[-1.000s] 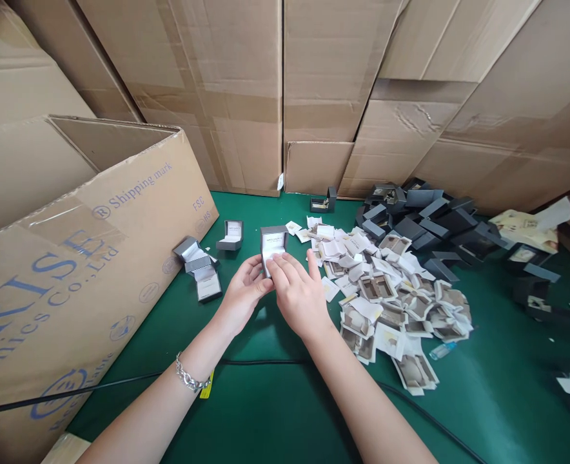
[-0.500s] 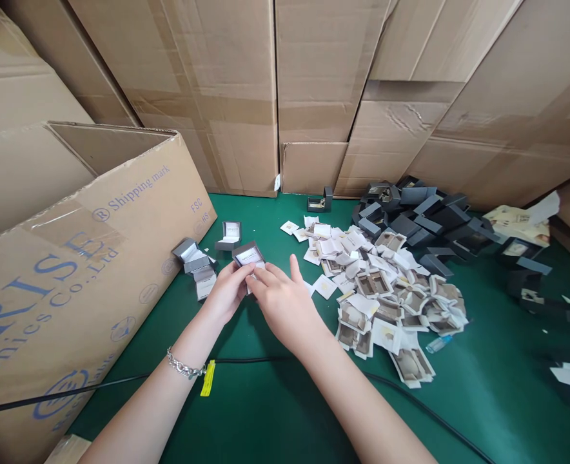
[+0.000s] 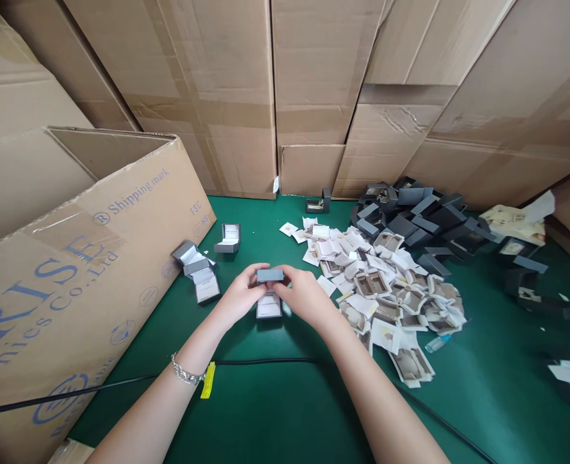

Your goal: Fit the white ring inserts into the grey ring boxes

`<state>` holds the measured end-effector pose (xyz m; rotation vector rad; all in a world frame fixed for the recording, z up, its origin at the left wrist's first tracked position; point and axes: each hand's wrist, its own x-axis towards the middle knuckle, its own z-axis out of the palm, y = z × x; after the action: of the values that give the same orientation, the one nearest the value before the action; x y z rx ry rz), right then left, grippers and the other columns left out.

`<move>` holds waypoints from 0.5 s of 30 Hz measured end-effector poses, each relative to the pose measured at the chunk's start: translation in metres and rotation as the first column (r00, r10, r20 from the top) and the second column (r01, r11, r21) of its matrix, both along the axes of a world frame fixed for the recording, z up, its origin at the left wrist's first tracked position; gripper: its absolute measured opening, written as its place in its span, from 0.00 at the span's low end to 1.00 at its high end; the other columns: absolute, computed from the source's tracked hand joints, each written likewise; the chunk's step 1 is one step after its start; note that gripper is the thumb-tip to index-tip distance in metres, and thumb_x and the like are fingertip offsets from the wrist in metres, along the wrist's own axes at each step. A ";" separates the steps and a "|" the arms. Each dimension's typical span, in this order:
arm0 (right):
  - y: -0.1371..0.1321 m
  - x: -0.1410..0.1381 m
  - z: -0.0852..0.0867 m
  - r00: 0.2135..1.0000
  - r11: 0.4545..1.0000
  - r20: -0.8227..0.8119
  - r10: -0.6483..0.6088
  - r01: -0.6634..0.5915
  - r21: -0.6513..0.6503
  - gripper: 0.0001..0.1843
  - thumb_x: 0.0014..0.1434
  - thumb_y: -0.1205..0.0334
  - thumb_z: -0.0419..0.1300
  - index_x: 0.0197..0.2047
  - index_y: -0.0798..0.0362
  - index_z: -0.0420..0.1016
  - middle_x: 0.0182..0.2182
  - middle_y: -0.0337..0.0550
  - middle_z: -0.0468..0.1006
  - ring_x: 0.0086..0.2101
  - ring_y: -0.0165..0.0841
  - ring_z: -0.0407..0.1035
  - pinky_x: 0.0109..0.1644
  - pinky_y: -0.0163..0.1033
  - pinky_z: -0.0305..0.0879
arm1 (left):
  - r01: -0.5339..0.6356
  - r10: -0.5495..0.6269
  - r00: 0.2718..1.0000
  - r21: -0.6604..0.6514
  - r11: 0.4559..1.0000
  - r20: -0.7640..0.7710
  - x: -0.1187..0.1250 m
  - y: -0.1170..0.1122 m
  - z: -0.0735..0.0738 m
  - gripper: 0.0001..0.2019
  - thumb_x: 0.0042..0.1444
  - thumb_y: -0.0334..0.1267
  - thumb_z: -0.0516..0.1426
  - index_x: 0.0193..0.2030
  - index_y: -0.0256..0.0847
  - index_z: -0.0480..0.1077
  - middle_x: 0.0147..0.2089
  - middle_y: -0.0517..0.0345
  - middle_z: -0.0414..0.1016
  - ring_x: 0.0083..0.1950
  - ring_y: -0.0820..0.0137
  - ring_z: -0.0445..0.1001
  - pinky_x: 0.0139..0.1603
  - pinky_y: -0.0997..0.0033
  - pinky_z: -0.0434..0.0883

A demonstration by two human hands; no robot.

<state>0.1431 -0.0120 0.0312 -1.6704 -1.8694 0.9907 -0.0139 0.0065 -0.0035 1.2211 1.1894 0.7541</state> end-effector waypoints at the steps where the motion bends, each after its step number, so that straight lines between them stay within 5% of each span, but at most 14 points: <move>1: 0.001 0.000 -0.003 1.000 1.000 0.024 -0.001 0.002 -0.008 0.14 0.56 0.59 0.53 0.43 0.45 0.74 0.31 0.37 0.75 0.27 0.29 0.65 0.29 0.33 0.59 | 0.029 -0.027 0.998 0.028 0.999 -0.065 -0.001 0.000 -0.002 0.22 0.49 0.35 0.55 0.54 0.43 0.63 0.47 0.51 0.74 0.47 0.66 0.73 0.49 0.64 0.70; 5: 0.005 0.002 -0.011 0.990 0.997 0.119 -0.071 0.073 -0.014 0.12 0.53 0.63 0.52 0.38 0.47 0.76 0.25 0.37 0.74 0.25 0.29 0.63 0.25 0.32 0.55 | 0.081 -0.052 0.982 0.154 0.985 -0.184 -0.003 -0.003 -0.001 0.25 0.51 0.32 0.51 0.58 0.47 0.61 0.55 0.52 0.69 0.55 0.64 0.68 0.55 0.63 0.68; 8: 0.007 -0.001 -0.017 0.980 0.984 0.092 -0.174 0.177 -0.030 0.10 0.54 0.60 0.53 0.35 0.51 0.74 0.24 0.38 0.73 0.24 0.29 0.65 0.26 0.33 0.57 | 0.013 0.065 0.974 0.342 0.940 -0.215 0.000 -0.008 0.006 0.26 0.49 0.27 0.47 0.56 0.48 0.62 0.62 0.57 0.62 0.63 0.66 0.60 0.60 0.63 0.64; 12: 0.007 -0.008 -0.019 0.948 0.974 -0.291 -0.132 0.070 -0.214 0.25 0.53 0.56 0.58 0.54 0.53 0.65 0.33 0.42 0.78 0.31 0.31 0.71 0.34 0.35 0.66 | -0.122 0.296 0.943 0.669 0.733 -0.152 0.003 -0.015 0.014 0.18 0.50 0.27 0.48 0.46 0.44 0.69 0.56 0.55 0.67 0.59 0.67 0.63 0.60 0.61 0.63; 15: 0.010 0.003 -0.005 0.895 0.984 -0.427 -0.131 0.067 -0.162 0.33 0.51 0.56 0.60 0.59 0.53 0.60 0.47 0.49 0.74 0.39 0.32 0.71 0.39 0.37 0.68 | -0.110 0.292 0.951 0.774 0.624 -0.101 0.003 -0.020 0.016 0.13 0.52 0.28 0.49 0.39 0.43 0.73 0.47 0.53 0.73 0.51 0.66 0.69 0.56 0.62 0.65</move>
<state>0.1463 -0.0015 0.0261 -1.4484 -1.4316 1.3538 -0.0114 -0.0140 0.0121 1.9299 1.2340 1.4230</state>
